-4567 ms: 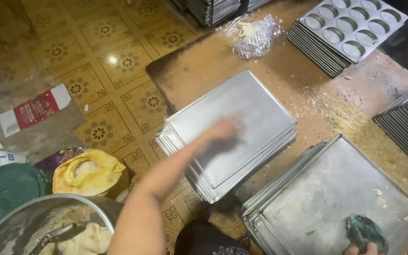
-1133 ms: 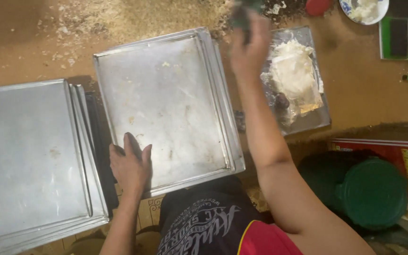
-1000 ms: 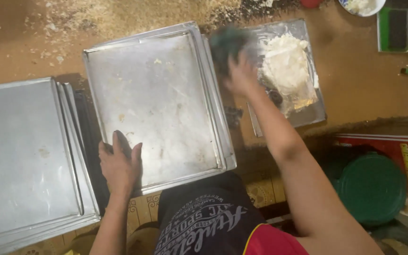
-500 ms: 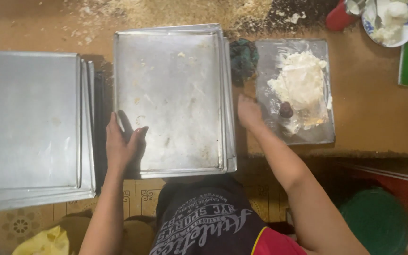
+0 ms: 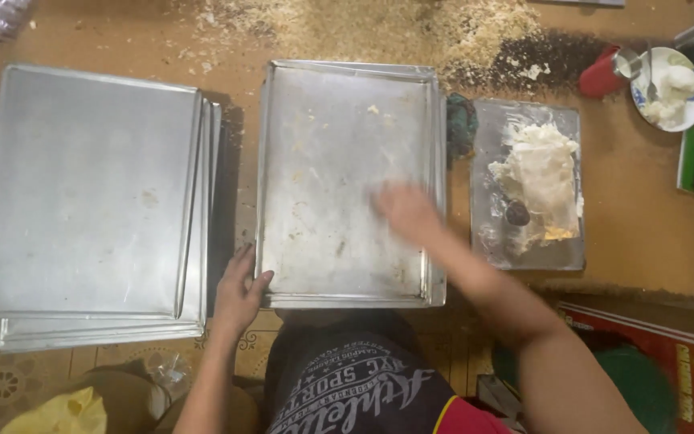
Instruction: Cleaning residue off metal baking trays using a scraper and stacking them in a bakery production area.
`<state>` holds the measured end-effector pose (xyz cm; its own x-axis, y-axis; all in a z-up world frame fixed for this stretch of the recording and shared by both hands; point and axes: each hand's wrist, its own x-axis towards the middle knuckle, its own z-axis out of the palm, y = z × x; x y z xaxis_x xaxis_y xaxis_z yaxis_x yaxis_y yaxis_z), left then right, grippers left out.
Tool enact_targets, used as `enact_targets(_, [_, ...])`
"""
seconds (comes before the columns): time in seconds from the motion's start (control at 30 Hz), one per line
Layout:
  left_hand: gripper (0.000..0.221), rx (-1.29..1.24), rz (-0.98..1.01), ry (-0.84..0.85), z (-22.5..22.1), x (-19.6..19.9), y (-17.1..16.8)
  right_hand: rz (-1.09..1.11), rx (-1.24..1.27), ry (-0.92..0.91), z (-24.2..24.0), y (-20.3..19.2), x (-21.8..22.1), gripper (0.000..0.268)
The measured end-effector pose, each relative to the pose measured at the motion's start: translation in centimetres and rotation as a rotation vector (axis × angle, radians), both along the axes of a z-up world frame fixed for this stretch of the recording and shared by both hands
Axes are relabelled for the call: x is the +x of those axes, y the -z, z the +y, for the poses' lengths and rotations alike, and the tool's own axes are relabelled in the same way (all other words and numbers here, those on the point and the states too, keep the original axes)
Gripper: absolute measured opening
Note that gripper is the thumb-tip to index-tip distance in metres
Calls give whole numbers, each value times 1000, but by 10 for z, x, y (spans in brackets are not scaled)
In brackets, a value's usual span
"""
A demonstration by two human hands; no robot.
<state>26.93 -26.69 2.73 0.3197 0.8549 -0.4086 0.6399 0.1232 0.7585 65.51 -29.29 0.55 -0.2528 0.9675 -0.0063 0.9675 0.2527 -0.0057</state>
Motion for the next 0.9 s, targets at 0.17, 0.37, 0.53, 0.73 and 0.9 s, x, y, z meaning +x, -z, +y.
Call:
enact_targets(0.17, [69,-133,34,64,2,-1,-17,-140,220,240,164,3,85,23])
enact_targets(0.37, [64,-77,-88,16,1,-5,7,560,-717,614,41,-165,-145,41])
enact_targets(0.53, [69,-113,-82,84,1,-8,16,177,-260,372,146,-38,-98,69])
enact_targets(0.73, [73,-41,-44,120,8,-14,31,170,349,-36,195,-63,-49,35])
enact_targets(0.9, [69,-170,51,107,17,0,-30,13,321,-254,167,16,-49,29])
